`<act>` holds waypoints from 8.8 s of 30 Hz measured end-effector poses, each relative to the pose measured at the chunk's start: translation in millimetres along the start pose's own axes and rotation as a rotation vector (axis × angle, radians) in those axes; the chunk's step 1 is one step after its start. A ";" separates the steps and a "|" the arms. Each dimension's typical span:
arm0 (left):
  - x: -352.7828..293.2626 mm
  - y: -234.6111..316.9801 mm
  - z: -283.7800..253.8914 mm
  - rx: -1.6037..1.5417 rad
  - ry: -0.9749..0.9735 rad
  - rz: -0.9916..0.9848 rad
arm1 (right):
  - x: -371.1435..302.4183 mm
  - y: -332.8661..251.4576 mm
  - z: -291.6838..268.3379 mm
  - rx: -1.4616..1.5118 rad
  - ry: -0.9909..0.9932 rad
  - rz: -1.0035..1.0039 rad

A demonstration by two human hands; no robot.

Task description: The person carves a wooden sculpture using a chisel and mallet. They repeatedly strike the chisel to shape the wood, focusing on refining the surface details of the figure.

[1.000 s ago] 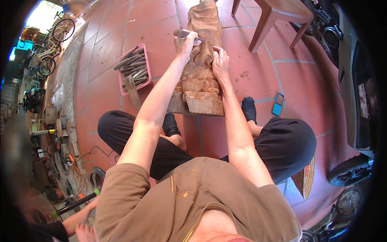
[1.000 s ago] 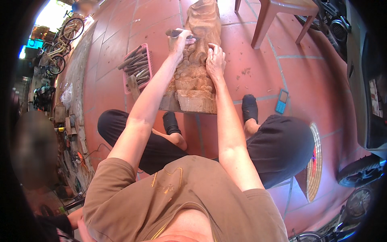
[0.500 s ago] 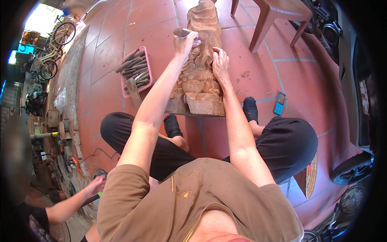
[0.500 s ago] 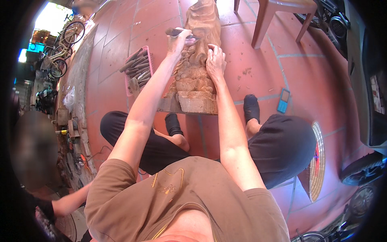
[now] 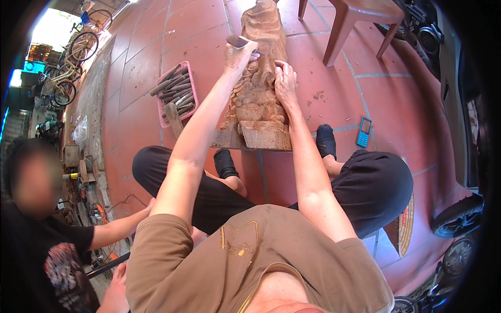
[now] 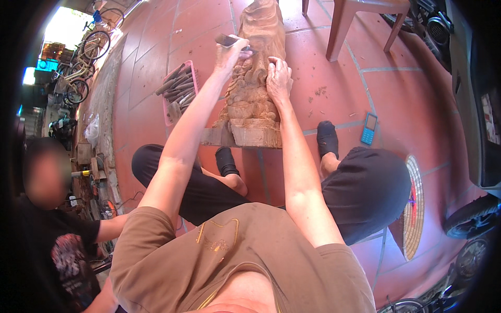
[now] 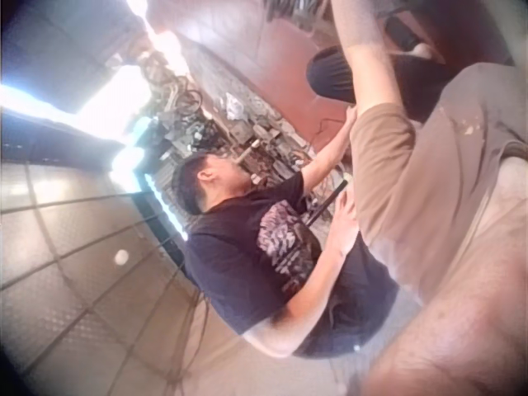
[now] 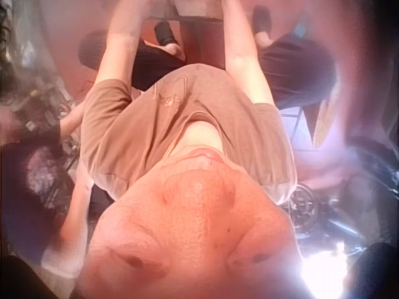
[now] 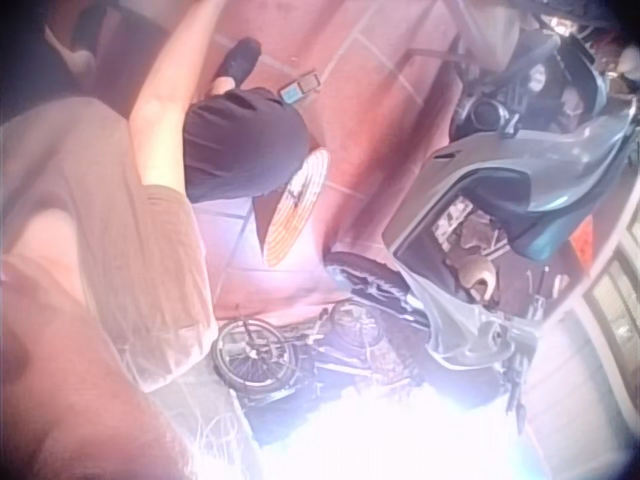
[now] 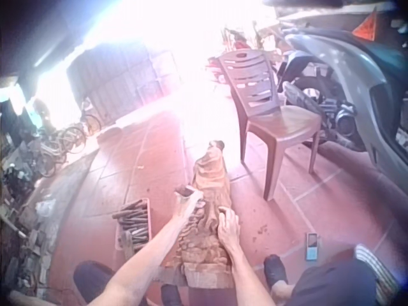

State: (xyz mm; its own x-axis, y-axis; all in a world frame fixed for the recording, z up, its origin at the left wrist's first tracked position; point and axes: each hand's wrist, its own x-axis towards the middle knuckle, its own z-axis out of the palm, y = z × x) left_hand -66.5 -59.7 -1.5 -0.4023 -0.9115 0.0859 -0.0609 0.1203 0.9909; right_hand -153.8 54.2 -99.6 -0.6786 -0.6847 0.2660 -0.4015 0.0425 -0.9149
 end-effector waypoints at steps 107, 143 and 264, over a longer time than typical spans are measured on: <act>-61.3 63.3 -26.0 -0.059 0.222 -0.334 | 10.4 0.7 -22.0 0.186 -0.281 0.059; -2.5 -28.6 -4.6 -0.360 0.122 -0.097 | 16.6 23.0 -7.7 -0.024 -0.028 -0.129; -25.6 -12.2 -11.8 -0.308 0.110 -0.085 | 0.0 1.8 -2.5 0.029 0.002 -0.005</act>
State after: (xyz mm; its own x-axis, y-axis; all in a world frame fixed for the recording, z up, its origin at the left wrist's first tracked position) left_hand -44.6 -42.5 -14.6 -0.3057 -0.9521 -0.0043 0.1960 -0.0674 0.9783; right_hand -156.1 56.1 -100.6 -0.6775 -0.6836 0.2715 -0.3874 0.0178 -0.9218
